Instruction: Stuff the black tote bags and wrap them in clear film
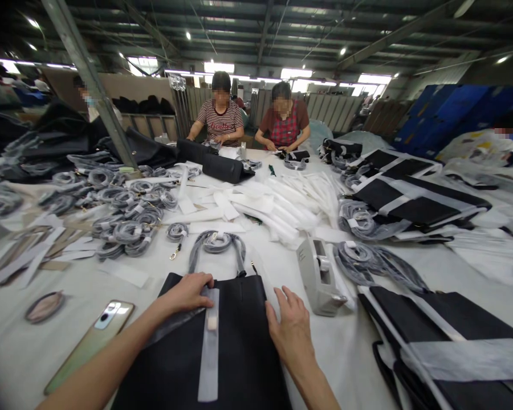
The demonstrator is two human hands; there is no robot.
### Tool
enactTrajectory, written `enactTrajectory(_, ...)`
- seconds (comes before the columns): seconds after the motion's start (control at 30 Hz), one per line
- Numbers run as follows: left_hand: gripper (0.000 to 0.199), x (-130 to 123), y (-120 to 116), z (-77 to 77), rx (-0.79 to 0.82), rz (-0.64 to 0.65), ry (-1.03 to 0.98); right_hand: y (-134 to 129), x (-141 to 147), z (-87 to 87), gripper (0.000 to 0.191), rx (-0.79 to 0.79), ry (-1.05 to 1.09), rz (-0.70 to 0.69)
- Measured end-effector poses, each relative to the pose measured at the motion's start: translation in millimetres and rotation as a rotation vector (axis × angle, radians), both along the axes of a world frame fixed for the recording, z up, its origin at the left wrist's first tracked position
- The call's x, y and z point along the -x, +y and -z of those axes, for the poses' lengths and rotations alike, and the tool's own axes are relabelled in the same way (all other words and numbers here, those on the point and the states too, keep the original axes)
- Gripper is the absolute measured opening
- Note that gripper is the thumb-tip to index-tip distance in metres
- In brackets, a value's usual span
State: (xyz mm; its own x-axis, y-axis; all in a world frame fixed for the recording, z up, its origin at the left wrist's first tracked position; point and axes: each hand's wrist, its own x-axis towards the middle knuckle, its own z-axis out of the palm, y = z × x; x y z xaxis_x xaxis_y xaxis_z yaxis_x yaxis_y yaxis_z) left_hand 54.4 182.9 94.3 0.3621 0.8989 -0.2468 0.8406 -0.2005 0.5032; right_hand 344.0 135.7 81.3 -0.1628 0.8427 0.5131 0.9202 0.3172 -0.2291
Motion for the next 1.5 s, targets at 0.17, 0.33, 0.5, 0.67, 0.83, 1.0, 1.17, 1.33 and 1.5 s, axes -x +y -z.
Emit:
enactTrajectory(0.17,0.045,4.6,12.8,11.2,0.058,-0.007,-0.018,-12.1,3.8,-3.6,0.028,-0.072,0.057,-0.044)
enactTrajectory(0.33,0.022,5.4,15.8,17.5,0.069,0.031,-0.075,-46.1,49.7,-0.2,0.025,0.065,0.150,-0.275)
enactTrajectory(0.5,0.007,2.5,18.1,23.8,0.064,0.092,-0.148,-59.5,65.3,21.7,0.026,0.144,0.070,-0.289)
enactTrajectory(0.67,0.005,1.0,16.8,26.3,0.054,0.122,-0.199,-67.6,69.5,21.8,0.030,0.201,0.057,-0.369)
enactTrajectory(0.83,0.007,1.5,13.8,26.0,0.037,0.104,-0.223,-75.3,78.1,24.4,0.033,0.267,0.048,-0.459)
enactTrajectory(1.0,0.011,2.4,13.9,26.7,0.038,0.097,-0.239,-74.3,77.1,24.2,0.030,0.356,0.236,-0.412)
enactTrajectory(1.17,0.012,2.8,14.6,28.3,0.044,0.093,-0.243,-76.9,78.4,18.1,0.027,0.421,0.345,-0.377)
enactTrajectory(1.33,0.011,3.6,15.2,26.0,0.051,0.117,-0.249,-75.2,83.6,17.0,0.033,0.524,0.466,-0.286)
enactTrajectory(1.5,0.008,5.8,15.0,21.4,0.046,0.120,-0.268,-55.1,89.3,4.0,0.039,0.799,0.669,-0.130)
